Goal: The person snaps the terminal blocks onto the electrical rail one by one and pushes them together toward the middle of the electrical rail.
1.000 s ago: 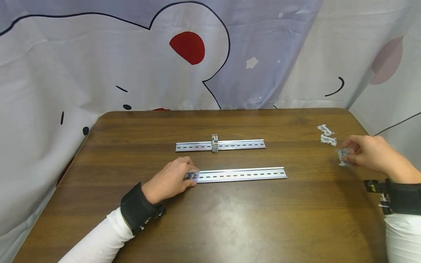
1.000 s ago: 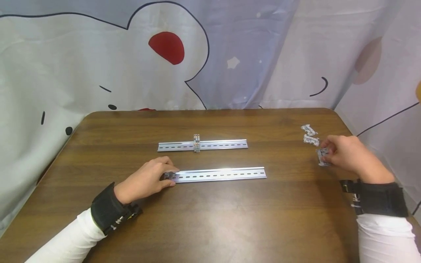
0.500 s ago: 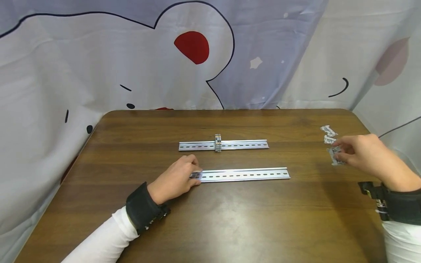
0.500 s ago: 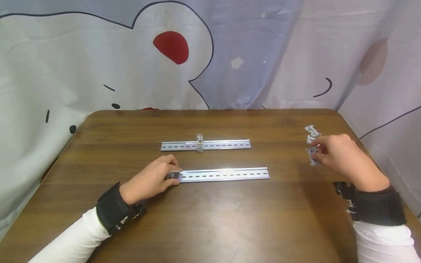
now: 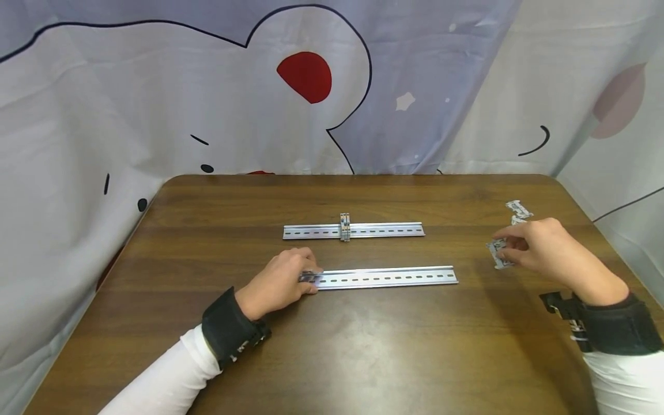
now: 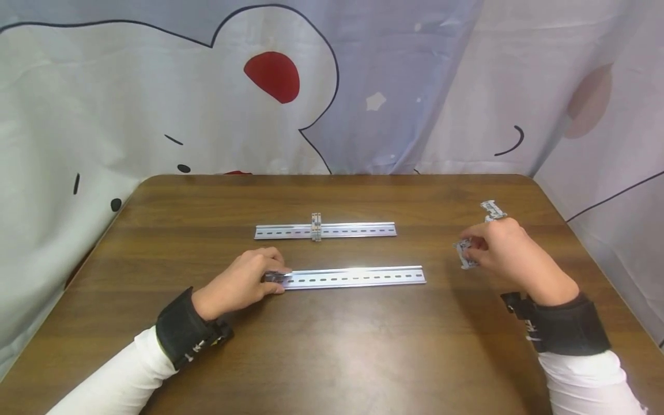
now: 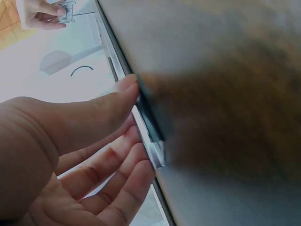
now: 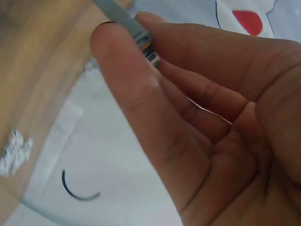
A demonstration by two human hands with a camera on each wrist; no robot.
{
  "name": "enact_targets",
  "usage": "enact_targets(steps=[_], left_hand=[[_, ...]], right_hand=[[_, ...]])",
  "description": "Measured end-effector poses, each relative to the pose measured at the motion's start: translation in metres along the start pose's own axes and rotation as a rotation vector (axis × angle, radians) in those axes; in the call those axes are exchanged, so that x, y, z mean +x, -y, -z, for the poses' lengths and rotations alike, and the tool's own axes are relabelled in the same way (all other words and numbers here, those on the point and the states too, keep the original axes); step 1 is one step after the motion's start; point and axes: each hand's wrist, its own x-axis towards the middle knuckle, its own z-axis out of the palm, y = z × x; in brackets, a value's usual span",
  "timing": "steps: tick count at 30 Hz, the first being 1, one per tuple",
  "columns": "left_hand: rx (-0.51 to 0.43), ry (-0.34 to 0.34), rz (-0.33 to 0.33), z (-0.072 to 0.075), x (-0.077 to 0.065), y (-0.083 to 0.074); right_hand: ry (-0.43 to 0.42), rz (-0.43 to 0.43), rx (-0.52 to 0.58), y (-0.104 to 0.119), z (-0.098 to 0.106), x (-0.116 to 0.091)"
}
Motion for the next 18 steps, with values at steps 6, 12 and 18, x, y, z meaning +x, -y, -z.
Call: enact_targets(steps=[6, 12, 18], left_hand=[[-0.045, 0.013, 0.035, 0.0, 0.0, 0.002], [-0.052, 0.024, 0.049, 0.001, 0.0, 0.0], [-0.04, 0.028, 0.046, 0.001, -0.001, -0.001]], right_hand=[[0.069, 0.027, 0.099, 0.021, -0.015, 0.008], [0.16, 0.004, 0.231, 0.037, -0.025, 0.011], [0.183, -0.02, 0.281, 0.042, -0.032, 0.012]])
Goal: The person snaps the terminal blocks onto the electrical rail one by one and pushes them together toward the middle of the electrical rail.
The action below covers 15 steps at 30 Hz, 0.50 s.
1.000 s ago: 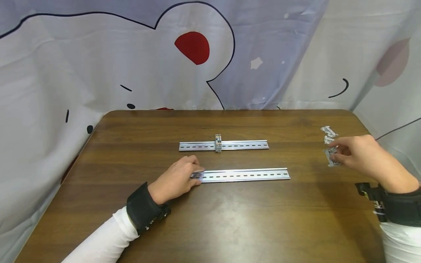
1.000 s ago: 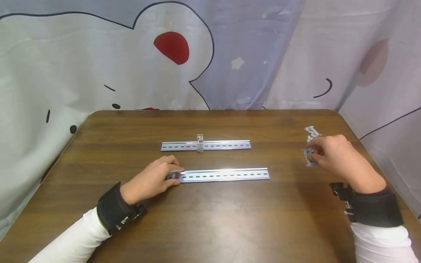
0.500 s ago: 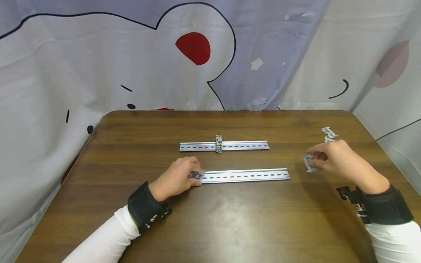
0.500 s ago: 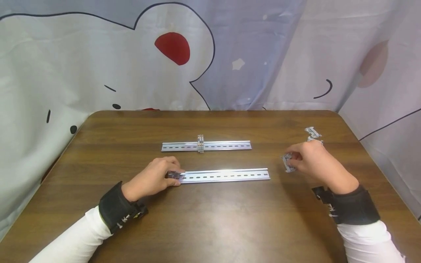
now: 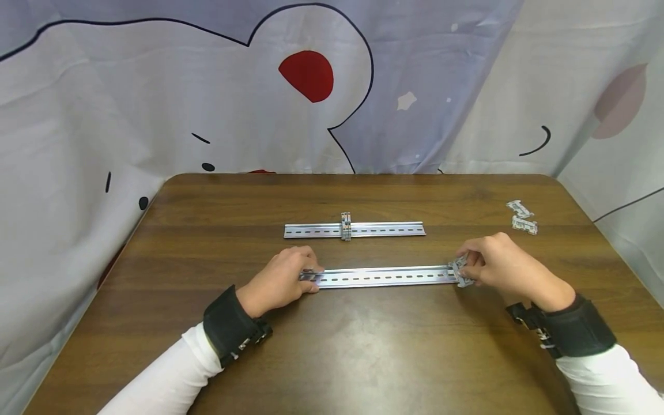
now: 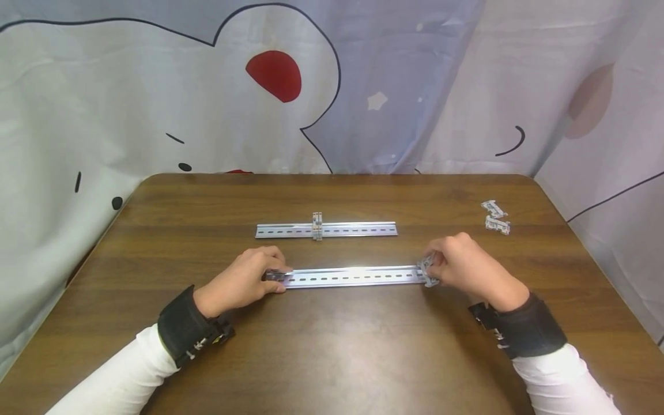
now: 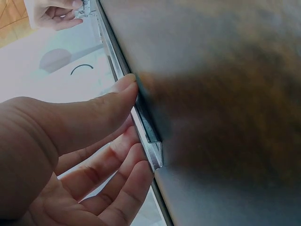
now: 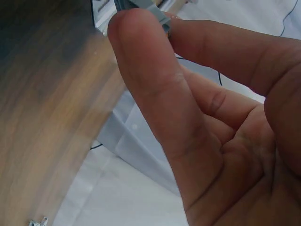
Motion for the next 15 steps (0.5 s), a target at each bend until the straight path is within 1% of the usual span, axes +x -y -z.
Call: enact_targets(steps=[3, 5, 9, 12, 15], left_hand=[[0.005, 0.002, 0.002, 0.0, -0.001, 0.0], [0.009, 0.003, 0.004, -0.001, -0.001, 0.001], [0.025, 0.003, 0.003, -0.001, -0.001, 0.001], [0.034, 0.004, -0.006, 0.0, 0.0, 0.0], [0.042, 0.005, -0.012, 0.0, 0.001, -0.001]], right_hand=[[-0.009, -0.01, -0.004, 0.001, -0.005, 0.002], [-0.03, -0.023, -0.026, 0.003, -0.008, 0.004], [-0.119, -0.04, -0.117, 0.01, -0.017, 0.006], [-0.193, -0.036, -0.197, 0.017, -0.023, 0.009], [-0.213, -0.035, -0.246, 0.023, -0.028, 0.012]])
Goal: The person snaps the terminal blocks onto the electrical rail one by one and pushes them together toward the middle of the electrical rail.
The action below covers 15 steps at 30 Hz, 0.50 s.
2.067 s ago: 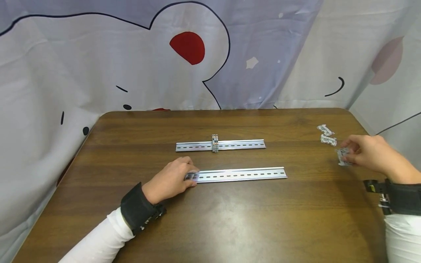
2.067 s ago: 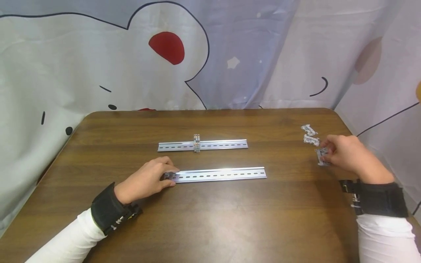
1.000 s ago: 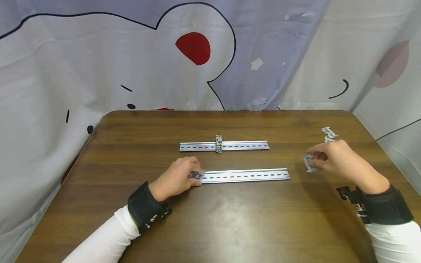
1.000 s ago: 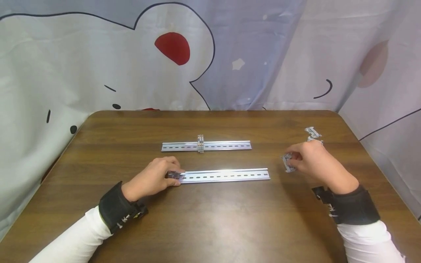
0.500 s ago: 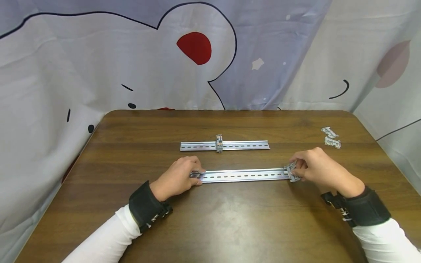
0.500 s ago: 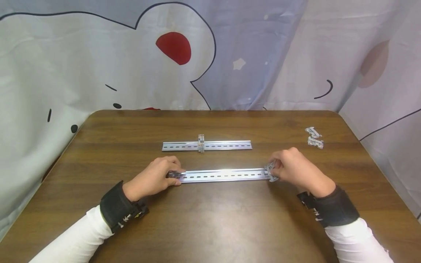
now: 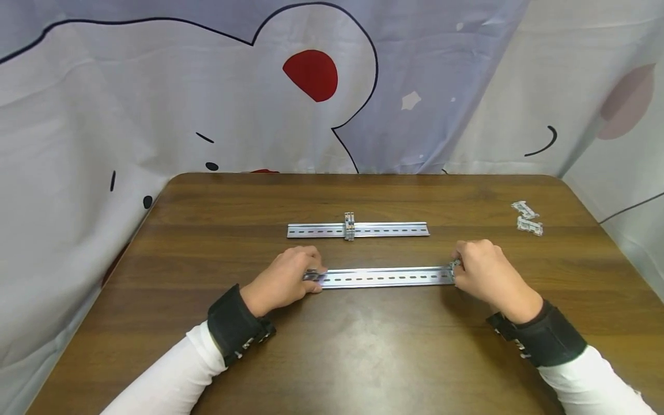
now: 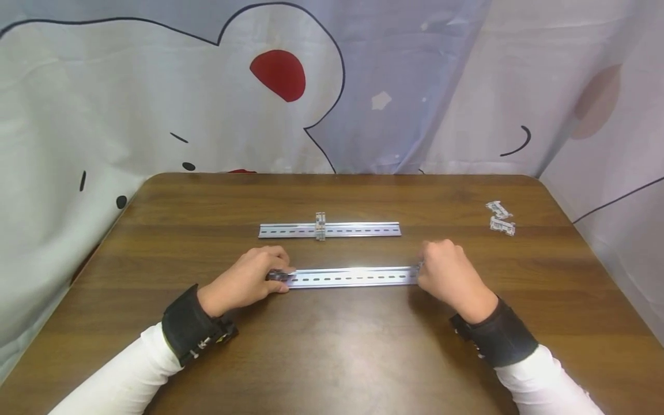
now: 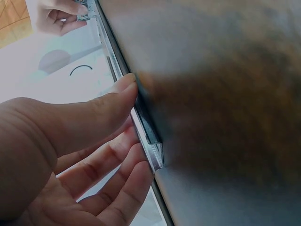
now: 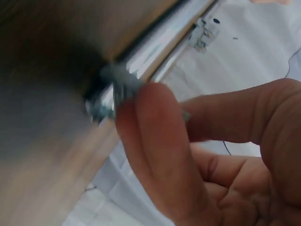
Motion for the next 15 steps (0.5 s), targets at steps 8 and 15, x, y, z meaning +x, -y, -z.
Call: enact_targets(steps=[8, 15], left_hand=[[-0.003, -0.015, -0.009, -0.001, 0.002, -0.001], [-0.017, -0.01, 0.004, 0.0, 0.001, 0.0]], right_hand=[[0.106, -0.074, 0.019, 0.0, 0.001, 0.006], [0.285, -0.112, 0.219, -0.014, 0.015, 0.007]])
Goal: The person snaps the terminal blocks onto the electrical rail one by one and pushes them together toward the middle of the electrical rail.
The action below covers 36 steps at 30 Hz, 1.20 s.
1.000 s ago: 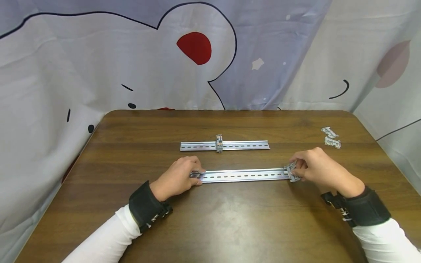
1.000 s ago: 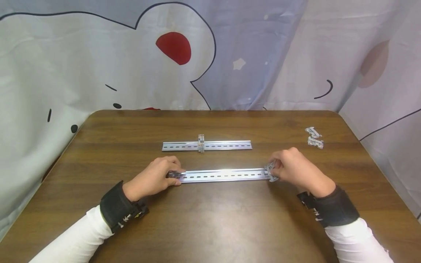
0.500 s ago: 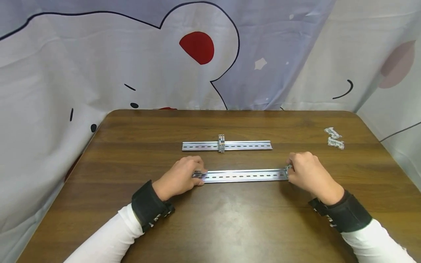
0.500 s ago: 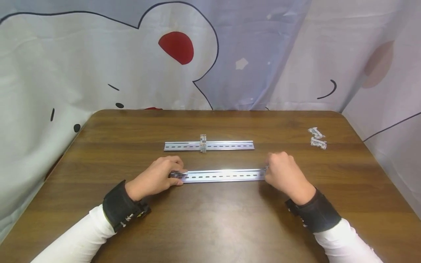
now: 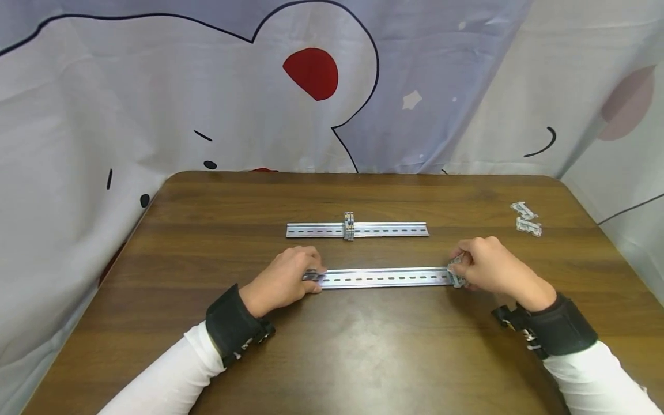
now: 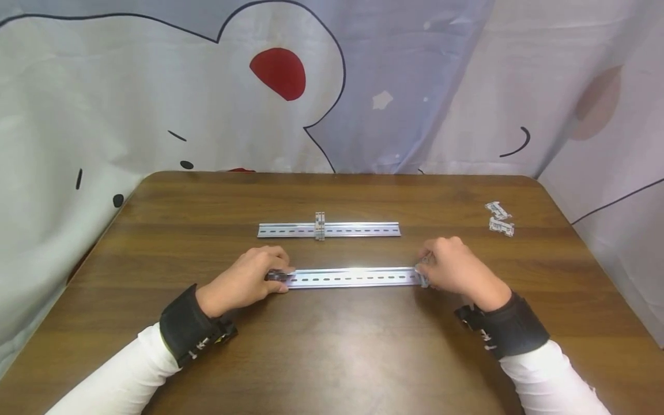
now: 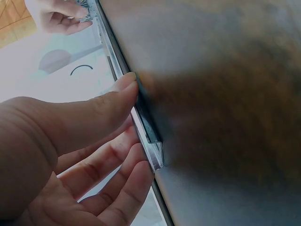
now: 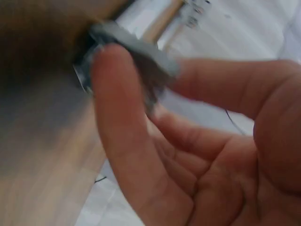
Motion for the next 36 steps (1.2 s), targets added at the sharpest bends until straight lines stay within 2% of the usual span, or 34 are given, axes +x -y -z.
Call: enact_targets(steps=[7, 11, 15, 19, 28, 36], left_hand=[[-0.012, 0.011, 0.018, 0.001, -0.002, 0.001], [-0.01, 0.018, 0.03, 0.002, -0.002, 0.001], [-0.003, 0.016, 0.036, 0.002, -0.002, 0.0], [-0.011, 0.011, 0.043, 0.002, -0.002, -0.002], [-0.012, 0.011, 0.045, 0.001, 0.0, 0.0], [-0.01, 0.005, 0.043, -0.001, 0.0, 0.001]], right_hand=[[0.198, -0.006, 0.327, -0.016, 0.017, -0.003], [0.293, -0.008, 0.525, -0.023, 0.012, 0.002], [0.339, 0.006, 0.666, -0.023, 0.001, 0.007], [0.343, 0.027, 0.71, -0.015, -0.009, 0.012], [0.336, 0.005, 0.78, 0.01, -0.025, 0.021], [0.336, 0.037, 0.829, 0.038, -0.039, 0.034]])
